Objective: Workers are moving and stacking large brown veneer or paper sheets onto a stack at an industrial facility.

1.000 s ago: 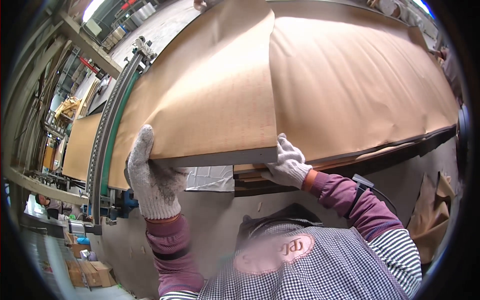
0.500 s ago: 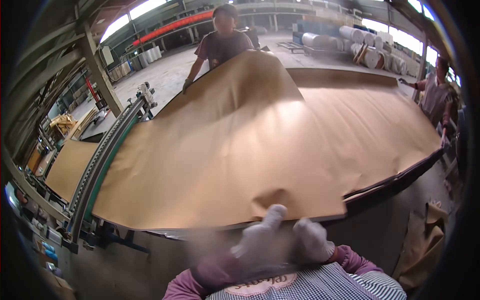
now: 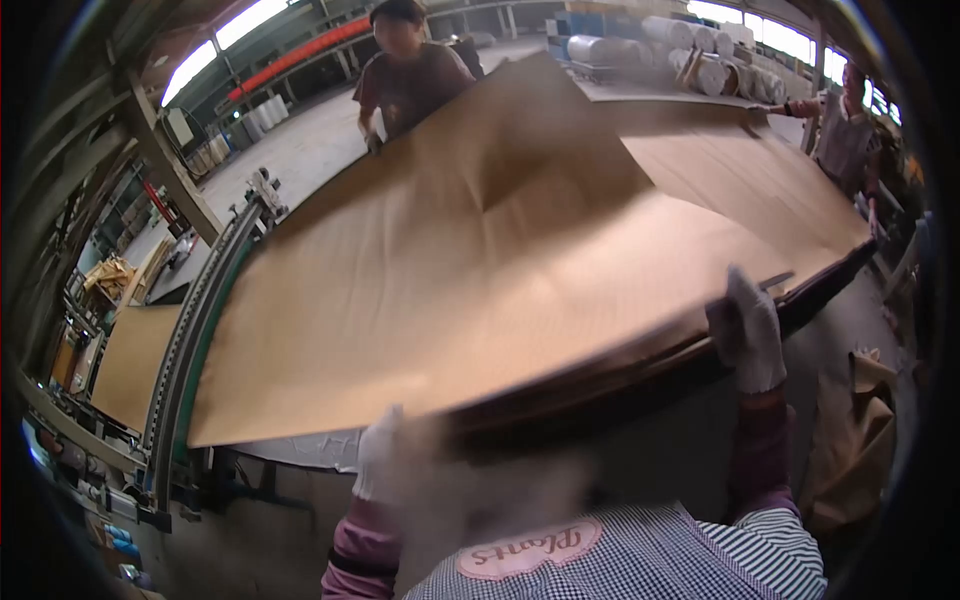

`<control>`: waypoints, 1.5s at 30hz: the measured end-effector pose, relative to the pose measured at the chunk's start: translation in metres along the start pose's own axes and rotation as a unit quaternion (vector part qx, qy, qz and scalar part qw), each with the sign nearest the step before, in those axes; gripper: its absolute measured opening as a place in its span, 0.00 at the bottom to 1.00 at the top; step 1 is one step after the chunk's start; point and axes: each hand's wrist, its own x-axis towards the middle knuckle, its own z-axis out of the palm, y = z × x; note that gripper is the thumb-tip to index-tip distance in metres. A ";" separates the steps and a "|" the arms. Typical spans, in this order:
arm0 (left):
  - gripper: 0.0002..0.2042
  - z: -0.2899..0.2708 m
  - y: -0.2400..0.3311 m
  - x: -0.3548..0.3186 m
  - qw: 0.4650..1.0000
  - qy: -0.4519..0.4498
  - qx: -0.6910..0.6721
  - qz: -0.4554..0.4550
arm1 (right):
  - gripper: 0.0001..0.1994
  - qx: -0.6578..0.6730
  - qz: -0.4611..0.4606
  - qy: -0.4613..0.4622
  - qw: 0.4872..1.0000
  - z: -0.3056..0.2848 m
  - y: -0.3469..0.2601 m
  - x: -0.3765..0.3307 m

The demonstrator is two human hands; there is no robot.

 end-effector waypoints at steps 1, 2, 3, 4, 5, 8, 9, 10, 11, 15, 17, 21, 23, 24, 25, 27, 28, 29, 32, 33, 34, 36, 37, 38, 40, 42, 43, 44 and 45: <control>0.11 0.033 0.030 -0.011 0.988 -0.036 -0.112 -0.103 | 0.14 0.106 0.034 0.018 0.994 0.015 0.002 -0.004; 0.12 0.051 0.037 -0.011 0.989 -0.007 -0.101 -0.104 | 0.15 0.073 -0.043 -0.066 0.994 0.029 0.020 -0.017; 0.13 0.068 0.033 -0.005 0.990 0.016 -0.090 -0.108 | 0.17 0.037 -0.122 -0.145 0.981 0.042 0.046 -0.030; 0.13 0.077 0.034 -0.006 0.990 0.025 -0.090 -0.107 | 0.18 0.010 0.006 -0.222 0.975 0.065 0.061 -0.043; 0.14 0.089 0.033 -0.005 0.991 0.034 -0.071 -0.111 | 0.18 -0.023 0.130 -0.288 0.949 0.091 0.067 -0.057; 0.18 0.127 0.024 -0.021 0.987 -0.033 -0.068 -0.143 | 0.17 0.039 0.153 -0.274 0.949 0.156 0.062 -0.092; 0.20 0.109 0.001 -0.017 0.984 -0.038 -0.038 -0.170 | 0.16 -0.099 0.100 -0.308 0.941 0.167 0.088 -0.081; 0.21 0.092 -0.018 -0.018 0.980 -0.101 -0.033 -0.167 | 0.17 -0.011 0.207 -0.221 0.953 0.186 0.098 -0.078; 0.23 0.089 -0.013 -0.015 0.973 -0.160 -0.029 -0.163 | 0.16 0.070 0.350 -0.155 0.921 0.193 0.072 -0.078; 0.24 0.010 0.031 -0.014 0.959 0.032 -0.236 -0.152 | 0.15 -0.104 0.019 -0.207 0.973 0.149 0.091 -0.052; 0.18 -0.018 0.065 -0.012 0.951 0.066 -0.272 -0.133 | 0.17 -0.150 0.004 -0.206 0.967 0.143 0.065 -0.047; 0.15 -0.157 -0.016 0.022 0.812 0.015 0.487 0.321 | 0.18 0.104 0.158 -0.181 0.965 0.156 0.078 -0.048; 0.15 -0.133 -0.026 0.028 0.905 0.065 0.359 0.221 | 0.18 0.133 0.233 -0.234 0.934 0.204 0.086 -0.079; 0.15 -0.121 -0.027 0.029 0.964 0.104 0.218 0.111 | 0.19 0.153 0.256 -0.279 0.913 0.233 0.093 -0.093; 0.16 -0.106 -0.028 0.031 0.989 0.133 0.068 -0.005 | 0.22 0.148 0.315 -0.314 0.883 0.257 0.100 -0.099; 0.16 -0.019 0.012 0.018 0.964 0.141 0.151 -0.165 | 0.16 -0.002 -0.047 -0.300 0.953 0.269 0.220 -0.058; 0.18 -0.014 0.019 0.013 0.963 0.167 0.153 -0.147 | 0.16 0.004 -0.046 -0.311 0.949 0.271 0.213 -0.055; 0.20 -0.014 0.023 0.013 0.961 0.192 0.154 -0.127 | 0.13 0.034 0.050 -0.297 0.953 0.274 0.189 -0.050; 0.23 -0.109 0.046 0.016 0.967 0.238 0.043 0.077 | 0.12 0.079 0.182 -0.289 0.937 0.266 0.135 -0.049; 0.23 -0.169 0.045 0.029 0.964 0.260 0.053 0.031 | 0.12 0.074 0.166 -0.303 0.935 0.255 0.129 -0.044; 0.23 -0.178 0.055 0.033 0.948 0.314 0.053 -0.006 | 0.13 0.077 0.133 -0.310 0.938 0.245 0.118 -0.039; 0.21 -0.232 0.062 0.044 0.921 0.386 0.027 -0.043 | 0.14 0.085 0.080 -0.328 0.937 0.234 0.097 -0.035; 0.20 -0.270 0.061 0.044 0.913 0.407 0.002 -0.038 | 0.15 0.071 0.076 -0.334 0.937 0.228 0.095 -0.033; 0.18 -0.262 0.068 0.045 0.890 0.437 0.121 -0.044 | 0.16 0.076 0.065 -0.338 0.936 0.221 0.087 -0.026; 0.17 -0.235 0.077 0.047 0.898 0.440 0.023 -0.022 | 0.17 0.078 0.051 -0.341 0.935 0.207 0.070 -0.020; 0.16 -0.219 0.088 0.042 0.897 0.439 -0.058 0.003 | 0.15 0.054 0.032 -0.327 0.943 0.201 0.065 -0.018; 0.16 -0.221 0.092 0.040 0.895 0.442 -0.058 0.007 | 0.15 0.057 0.031 -0.332 0.941 0.200 0.068 -0.016; 0.15 -0.225 0.094 0.041 0.893 0.443 -0.075 0.007 | 0.14 0.088 0.056 -0.321 0.941 0.200 0.074 -0.014; 0.15 -0.232 0.094 0.042 0.891 0.444 -0.092 0.006 | 0.12 0.120 0.081 -0.309 0.940 0.200 0.077 -0.014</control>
